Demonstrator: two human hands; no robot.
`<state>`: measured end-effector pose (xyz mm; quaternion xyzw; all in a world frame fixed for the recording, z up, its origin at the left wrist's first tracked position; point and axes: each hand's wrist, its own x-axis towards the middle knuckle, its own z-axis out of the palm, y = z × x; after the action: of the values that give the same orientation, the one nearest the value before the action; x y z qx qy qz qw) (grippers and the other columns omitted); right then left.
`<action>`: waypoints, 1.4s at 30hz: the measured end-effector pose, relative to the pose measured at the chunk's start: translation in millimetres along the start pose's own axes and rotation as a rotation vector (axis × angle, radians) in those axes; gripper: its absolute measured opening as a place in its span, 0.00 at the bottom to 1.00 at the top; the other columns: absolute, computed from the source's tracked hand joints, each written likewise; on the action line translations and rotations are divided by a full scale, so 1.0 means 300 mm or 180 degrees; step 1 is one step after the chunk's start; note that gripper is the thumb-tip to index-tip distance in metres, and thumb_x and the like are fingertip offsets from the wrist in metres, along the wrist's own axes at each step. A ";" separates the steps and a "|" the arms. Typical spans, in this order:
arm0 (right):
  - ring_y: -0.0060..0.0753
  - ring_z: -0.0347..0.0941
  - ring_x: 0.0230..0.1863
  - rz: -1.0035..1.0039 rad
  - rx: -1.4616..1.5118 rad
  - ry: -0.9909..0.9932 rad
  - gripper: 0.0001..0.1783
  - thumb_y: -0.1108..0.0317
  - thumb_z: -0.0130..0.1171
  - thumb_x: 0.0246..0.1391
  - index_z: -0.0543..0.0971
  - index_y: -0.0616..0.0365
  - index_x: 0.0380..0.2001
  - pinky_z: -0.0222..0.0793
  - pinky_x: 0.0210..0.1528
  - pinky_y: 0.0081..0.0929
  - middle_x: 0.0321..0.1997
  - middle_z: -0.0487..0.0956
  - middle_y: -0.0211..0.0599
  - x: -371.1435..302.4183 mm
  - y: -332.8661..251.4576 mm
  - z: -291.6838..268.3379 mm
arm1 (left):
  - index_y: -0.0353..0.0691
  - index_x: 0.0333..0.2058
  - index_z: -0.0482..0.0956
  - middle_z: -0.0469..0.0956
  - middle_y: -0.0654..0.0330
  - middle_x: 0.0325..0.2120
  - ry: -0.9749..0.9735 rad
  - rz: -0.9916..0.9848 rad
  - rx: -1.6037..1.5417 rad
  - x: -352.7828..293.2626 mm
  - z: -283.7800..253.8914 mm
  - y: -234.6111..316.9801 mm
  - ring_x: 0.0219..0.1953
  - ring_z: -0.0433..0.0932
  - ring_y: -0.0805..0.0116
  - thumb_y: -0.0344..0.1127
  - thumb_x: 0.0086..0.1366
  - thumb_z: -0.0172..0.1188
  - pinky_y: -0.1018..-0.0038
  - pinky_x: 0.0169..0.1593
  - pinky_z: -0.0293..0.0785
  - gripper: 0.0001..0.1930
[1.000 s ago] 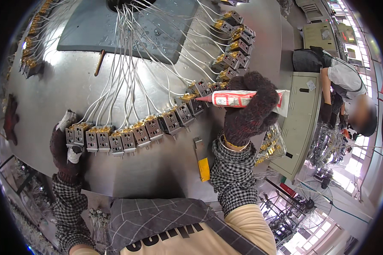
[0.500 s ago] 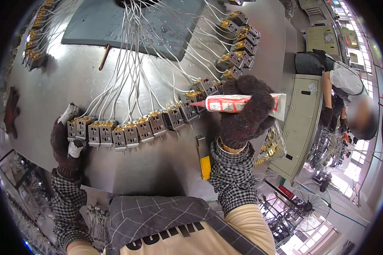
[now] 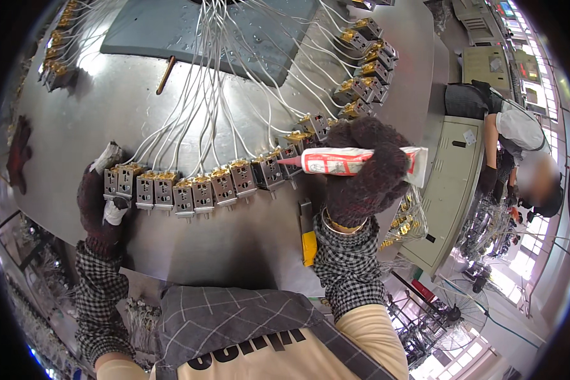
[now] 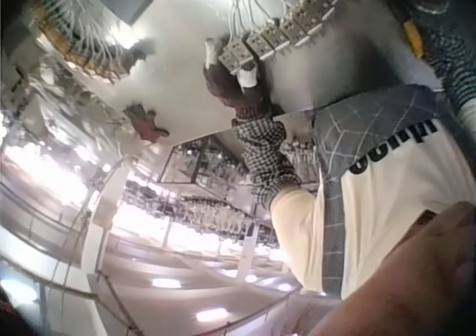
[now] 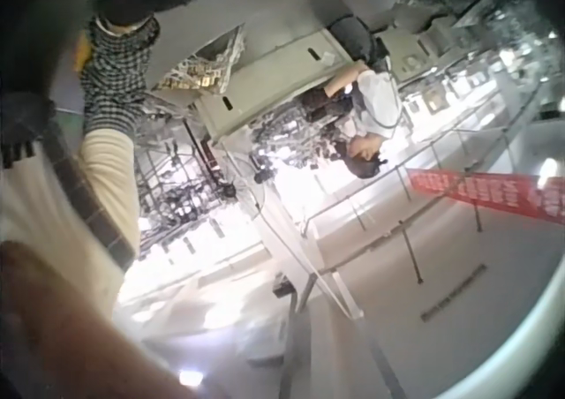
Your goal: Applying adhesive to electronic components and arranging them on a circular assembly fixture.
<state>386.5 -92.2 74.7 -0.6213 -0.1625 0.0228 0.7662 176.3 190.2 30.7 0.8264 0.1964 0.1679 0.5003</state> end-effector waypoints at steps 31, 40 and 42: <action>0.44 0.74 0.51 0.0584 0.2221 -0.0381 0.17 0.63 0.48 0.67 0.72 0.62 0.52 0.71 0.52 0.57 0.52 0.76 0.48 -0.068 0.036 -0.006 | 0.29 0.57 0.70 0.76 0.45 0.49 -0.0062 0.0381 -0.0022 0.023 0.009 0.017 0.53 0.76 0.53 0.52 0.60 0.63 0.62 0.56 0.71 0.35; 0.35 0.77 0.28 -0.1277 -0.1061 0.0847 0.18 0.58 0.52 0.65 0.75 0.64 0.33 0.71 0.24 0.27 0.28 0.78 0.44 0.057 -0.027 -0.007 | 0.32 0.55 0.73 0.79 0.48 0.40 -0.0621 0.0699 0.0093 0.050 0.118 0.105 0.41 0.81 0.53 0.61 0.49 0.71 0.63 0.45 0.77 0.44; 0.37 0.77 0.28 -0.0985 -0.0473 0.0887 0.19 0.57 0.54 0.64 0.75 0.66 0.34 0.73 0.25 0.30 0.29 0.78 0.45 0.040 -0.051 0.006 | 0.33 0.54 0.74 0.80 0.50 0.38 -0.0880 0.0633 0.0161 0.059 0.137 0.118 0.38 0.81 0.54 0.61 0.45 0.74 0.63 0.42 0.77 0.44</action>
<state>394.8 -91.2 92.2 -0.6408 -0.1497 -0.1931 0.7278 216.7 152.7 45.5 0.8693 0.0471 0.0962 0.4825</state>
